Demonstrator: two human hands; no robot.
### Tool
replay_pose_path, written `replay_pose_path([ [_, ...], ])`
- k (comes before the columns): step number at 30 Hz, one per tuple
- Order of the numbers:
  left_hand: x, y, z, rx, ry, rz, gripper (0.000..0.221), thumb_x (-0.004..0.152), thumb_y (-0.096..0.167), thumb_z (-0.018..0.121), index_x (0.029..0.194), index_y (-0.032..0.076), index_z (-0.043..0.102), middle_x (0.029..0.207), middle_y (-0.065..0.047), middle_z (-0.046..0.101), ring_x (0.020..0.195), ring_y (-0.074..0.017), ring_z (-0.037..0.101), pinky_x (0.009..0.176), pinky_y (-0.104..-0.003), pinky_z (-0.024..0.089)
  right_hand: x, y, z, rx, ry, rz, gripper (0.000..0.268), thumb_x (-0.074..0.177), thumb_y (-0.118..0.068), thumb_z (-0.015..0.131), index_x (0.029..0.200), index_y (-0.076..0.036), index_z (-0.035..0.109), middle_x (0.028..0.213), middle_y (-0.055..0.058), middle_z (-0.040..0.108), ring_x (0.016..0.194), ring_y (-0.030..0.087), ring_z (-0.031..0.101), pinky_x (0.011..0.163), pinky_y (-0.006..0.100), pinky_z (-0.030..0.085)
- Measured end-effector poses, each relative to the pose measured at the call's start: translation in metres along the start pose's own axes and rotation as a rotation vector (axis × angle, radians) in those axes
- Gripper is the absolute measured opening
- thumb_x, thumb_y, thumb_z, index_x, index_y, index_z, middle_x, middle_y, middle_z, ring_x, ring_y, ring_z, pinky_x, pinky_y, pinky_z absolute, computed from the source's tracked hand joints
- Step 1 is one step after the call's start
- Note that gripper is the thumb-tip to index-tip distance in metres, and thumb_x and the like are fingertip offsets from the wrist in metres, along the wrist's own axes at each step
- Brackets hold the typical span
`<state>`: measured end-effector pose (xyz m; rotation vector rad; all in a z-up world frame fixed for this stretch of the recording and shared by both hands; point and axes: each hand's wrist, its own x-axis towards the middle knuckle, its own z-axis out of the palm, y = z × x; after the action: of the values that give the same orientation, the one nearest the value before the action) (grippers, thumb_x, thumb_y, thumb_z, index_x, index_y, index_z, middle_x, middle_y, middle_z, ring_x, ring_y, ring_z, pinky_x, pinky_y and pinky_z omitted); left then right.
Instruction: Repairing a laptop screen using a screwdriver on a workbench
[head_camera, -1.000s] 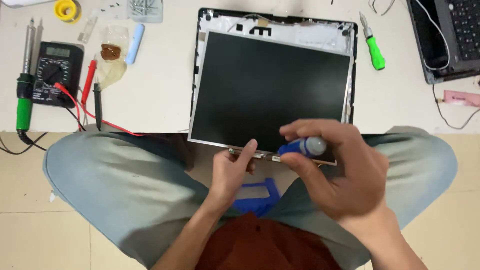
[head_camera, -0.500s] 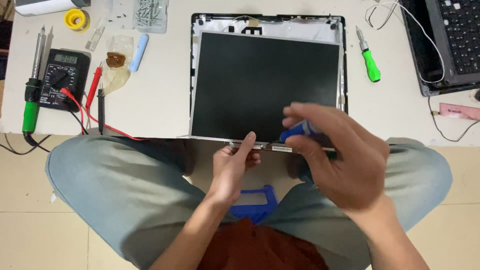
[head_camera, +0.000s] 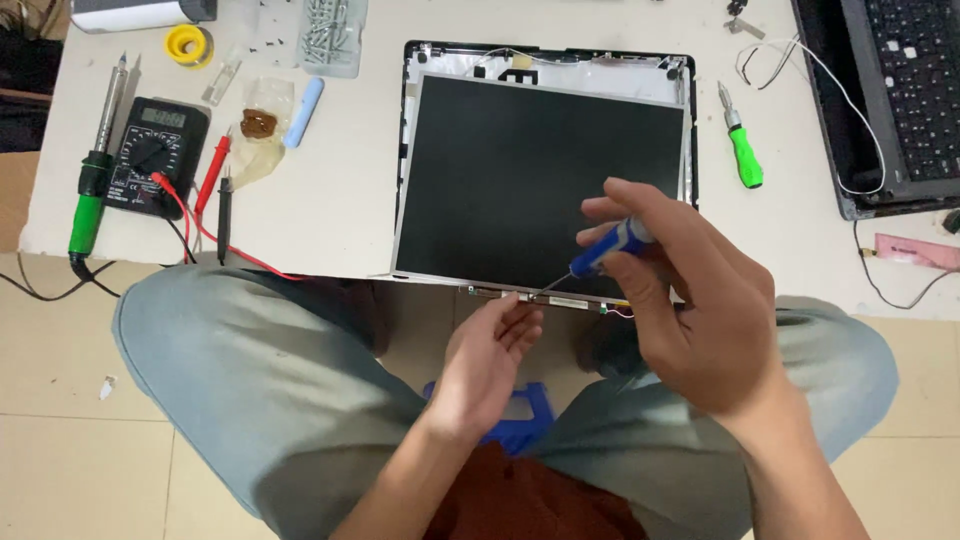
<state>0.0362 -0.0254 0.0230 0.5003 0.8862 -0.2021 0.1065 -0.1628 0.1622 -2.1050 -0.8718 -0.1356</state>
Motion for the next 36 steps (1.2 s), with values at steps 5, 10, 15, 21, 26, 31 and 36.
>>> replay_pose_path([
  [5,0.013,-0.016,-0.013,0.177,0.019,0.108,0.011,0.098,0.017,0.061,0.094,0.007,0.066,0.082,-0.008,0.066,0.076,-0.0169,0.061,0.069,-0.03,0.047,0.0,-0.003,0.0,-0.026,0.001,-0.033,0.031,0.099,0.006,0.058,0.129,0.006,0.052,0.117,0.021,0.067,0.101,0.027,0.072,0.082,0.032,0.061],
  [10,0.002,-0.011,-0.002,0.362,0.116,0.145,0.017,0.098,0.022,0.063,0.091,0.007,0.069,0.076,-0.005,0.061,0.073,-0.0147,0.056,0.074,-0.03,0.047,-0.006,0.007,0.008,-0.121,0.048,-0.101,0.039,0.097,0.001,0.071,0.132,0.0,0.053,0.112,0.017,0.071,0.101,0.028,0.072,0.088,0.035,0.06],
  [15,0.031,-0.035,-0.02,0.277,0.083,0.344,0.012,0.093,0.013,0.067,0.087,0.004,0.071,0.076,-0.006,0.068,0.07,-0.012,0.061,0.068,-0.023,0.05,0.004,0.005,0.01,-0.082,0.069,-0.167,0.021,0.099,0.001,0.064,0.119,0.005,0.061,0.112,0.02,0.068,0.097,0.029,0.07,0.09,0.038,0.056],
  [21,-0.004,-0.01,0.009,0.262,0.161,0.227,0.015,0.094,0.01,0.064,0.095,-0.002,0.072,0.087,-0.012,0.073,0.083,-0.0193,0.07,0.087,-0.03,0.061,0.003,0.001,-0.001,-0.013,-0.033,-0.101,0.031,0.102,0.009,0.051,0.133,0.006,0.05,0.135,0.028,0.059,0.111,0.033,0.073,0.091,0.035,0.063],
  [26,0.013,-0.025,-0.006,0.123,0.048,0.294,0.012,0.092,0.007,0.064,0.095,-0.004,0.068,0.091,-0.015,0.07,0.086,-0.0242,0.071,0.09,-0.036,0.062,0.002,0.007,0.004,-0.032,0.038,-0.13,0.025,0.099,0.003,0.062,0.123,0.005,0.056,0.112,0.022,0.068,0.102,0.032,0.07,0.089,0.038,0.058],
  [31,0.007,-0.022,0.0,0.08,0.044,0.29,0.013,0.093,0.005,0.063,0.095,-0.007,0.066,0.091,-0.021,0.072,0.087,-0.0269,0.071,0.091,-0.037,0.062,0.003,0.012,0.013,-0.076,0.061,-0.183,0.033,0.092,-0.001,0.081,0.12,-0.002,0.063,0.105,0.018,0.063,0.084,0.027,0.064,0.073,0.034,0.057],
  [36,0.011,-0.027,-0.004,0.094,0.023,0.335,0.013,0.094,0.007,0.062,0.091,-0.006,0.066,0.089,-0.019,0.071,0.089,-0.0252,0.071,0.094,-0.038,0.062,0.01,0.003,0.011,-0.077,0.081,-0.193,0.022,0.1,-0.004,0.062,0.119,0.008,0.061,0.131,0.027,0.061,0.113,0.035,0.07,0.091,0.036,0.06],
])
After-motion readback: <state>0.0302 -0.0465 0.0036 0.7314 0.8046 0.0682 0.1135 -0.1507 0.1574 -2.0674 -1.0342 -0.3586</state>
